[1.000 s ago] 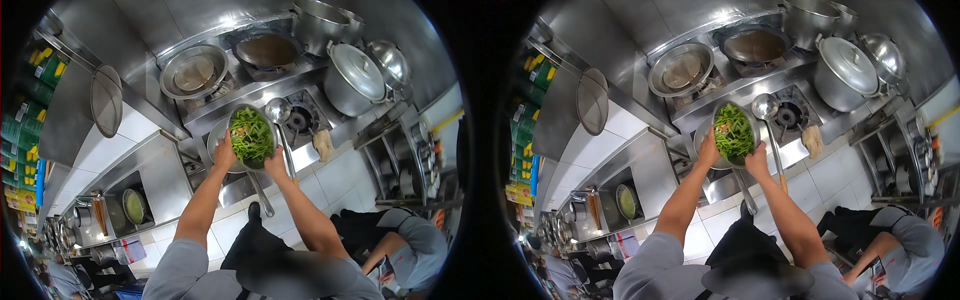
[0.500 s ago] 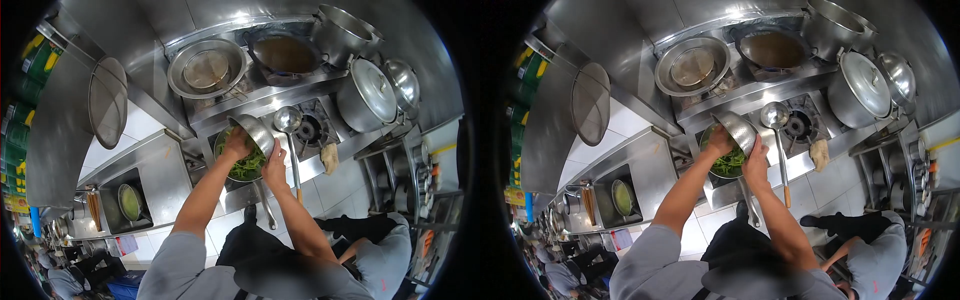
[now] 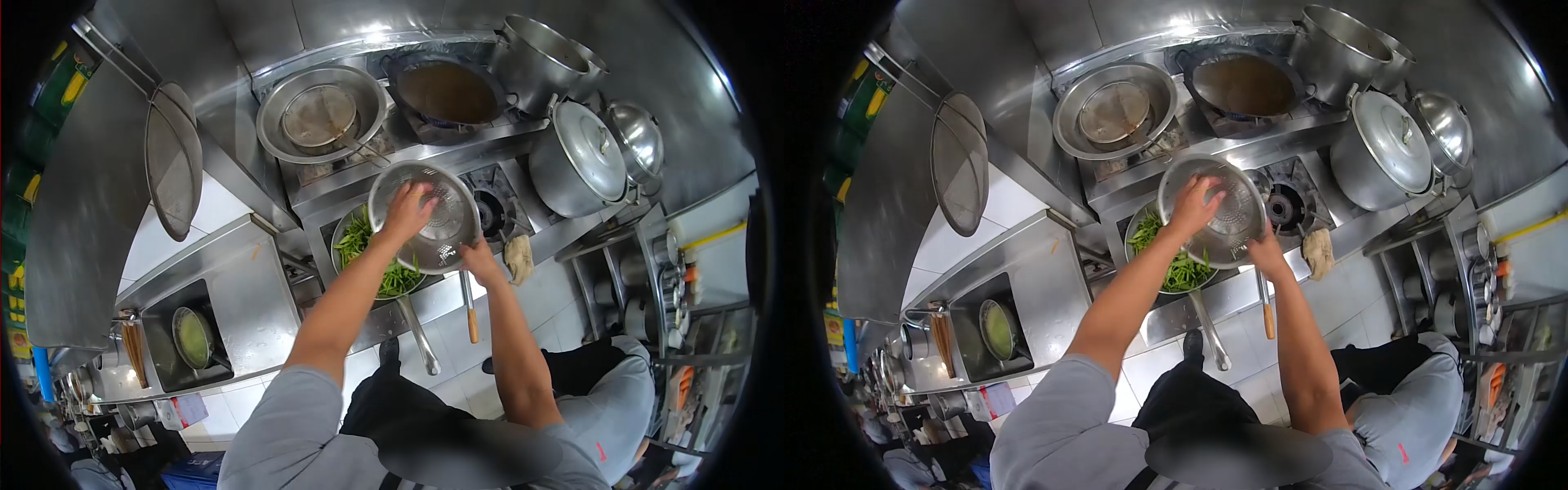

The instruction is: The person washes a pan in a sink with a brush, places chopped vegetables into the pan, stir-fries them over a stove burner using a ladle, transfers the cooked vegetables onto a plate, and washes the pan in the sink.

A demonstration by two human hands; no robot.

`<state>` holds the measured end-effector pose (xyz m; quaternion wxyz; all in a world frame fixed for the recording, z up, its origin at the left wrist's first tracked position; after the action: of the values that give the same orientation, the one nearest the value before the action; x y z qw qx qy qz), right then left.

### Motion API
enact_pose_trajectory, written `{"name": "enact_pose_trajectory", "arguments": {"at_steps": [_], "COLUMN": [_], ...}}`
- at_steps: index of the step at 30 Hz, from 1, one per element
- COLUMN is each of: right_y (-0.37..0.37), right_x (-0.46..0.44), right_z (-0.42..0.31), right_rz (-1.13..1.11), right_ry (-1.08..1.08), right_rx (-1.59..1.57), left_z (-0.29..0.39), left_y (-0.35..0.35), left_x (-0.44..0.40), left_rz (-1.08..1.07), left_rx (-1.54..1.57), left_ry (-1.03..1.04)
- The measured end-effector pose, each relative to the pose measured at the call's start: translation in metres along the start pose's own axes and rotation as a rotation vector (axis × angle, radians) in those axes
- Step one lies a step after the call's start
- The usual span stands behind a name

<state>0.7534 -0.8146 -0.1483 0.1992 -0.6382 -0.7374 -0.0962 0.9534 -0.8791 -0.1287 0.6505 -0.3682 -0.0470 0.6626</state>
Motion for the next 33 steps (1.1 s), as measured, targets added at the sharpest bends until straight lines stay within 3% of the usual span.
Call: {"name": "enact_pose_trajectory", "arguments": {"at_steps": [1, 2, 4, 8, 10, 12, 15, 17, 21, 23, 27, 29, 30, 31, 32, 33], "right_y": [0.007, 0.011, 0.016, 0.022, 0.039, 0.053, 0.064, 0.061, 0.053, 0.057, 0.044, 0.032, 0.021, 0.006, -0.012, -0.033], "right_x": [0.006, 0.004, 0.002, 0.032, 0.033, 0.034, 0.039, 0.049, 0.062, 0.077, 0.107, 0.119, 0.117, 0.111, 0.107, 0.113], "right_z": [-0.005, 0.001, 0.007, -0.025, -0.026, -0.038, -0.041, -0.042, -0.04, -0.048, -0.053, -0.05, -0.042, -0.019, 0.006, 0.024], "right_rz": [-0.036, -0.035, -0.003, 0.055, 0.096, 0.162, 0.273, 0.276, 0.296, 0.309, 0.411, 0.374, 0.457, 0.58, 0.628, 0.643], "right_ry": [0.066, 0.067, -0.188, -0.296, -0.392, -0.541, -0.546, -0.519, -0.523, -0.505, -0.536, -0.386, -0.392, -0.452, -0.457, -0.376], "right_rx": [0.039, 0.044, 0.157, 0.326, 0.346, 0.353, 0.404, 0.409, 0.419, 0.406, 0.376, 0.289, 0.37, 0.412, 0.25, 0.061], "left_z": [0.003, 0.002, 0.015, -0.008, -0.023, -0.028, -0.023, -0.053, -0.042, -0.023, -0.002, 0.002, -0.004, 0.017, -0.004, -0.029], "left_y": [0.003, 0.004, 0.017, -0.019, -0.029, -0.011, -0.005, -0.007, -0.051, -0.058, -0.073, -0.082, -0.077, -0.076, -0.074, -0.075], "left_x": [-0.005, 0.0, 0.021, 0.042, 0.041, 0.061, 0.093, 0.117, 0.109, 0.084, 0.077, 0.076, 0.078, 0.072, 0.089, 0.103], "left_rz": [0.157, 0.16, -0.096, -0.087, -0.087, -0.136, -0.259, -0.388, -0.449, -0.17, -0.163, -0.101, -0.056, -0.443, -0.433, -0.62], "left_rx": [0.028, 0.031, -0.157, -0.325, -0.504, -0.41, -0.238, -0.231, -0.362, -0.265, -0.315, -0.349, -0.307, -0.651, -0.593, -0.643], "left_ry": [0.045, 0.043, 0.417, 0.435, -0.012, -0.011, -0.001, 0.257, 0.116, 0.099, 0.1, 0.148, 0.248, -0.176, -0.026, -0.079]}}
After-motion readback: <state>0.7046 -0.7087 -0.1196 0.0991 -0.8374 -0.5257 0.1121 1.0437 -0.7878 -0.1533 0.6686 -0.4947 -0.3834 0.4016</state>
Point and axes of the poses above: each hand's wrist, its own x-axis away from the middle knuckle, its own y-axis out of the palm, z = x × y, the point moved 3 cm from there along -x, towards the middle knuckle, and after that the axes turned 2 degrees about y, right-handed, at the moved point
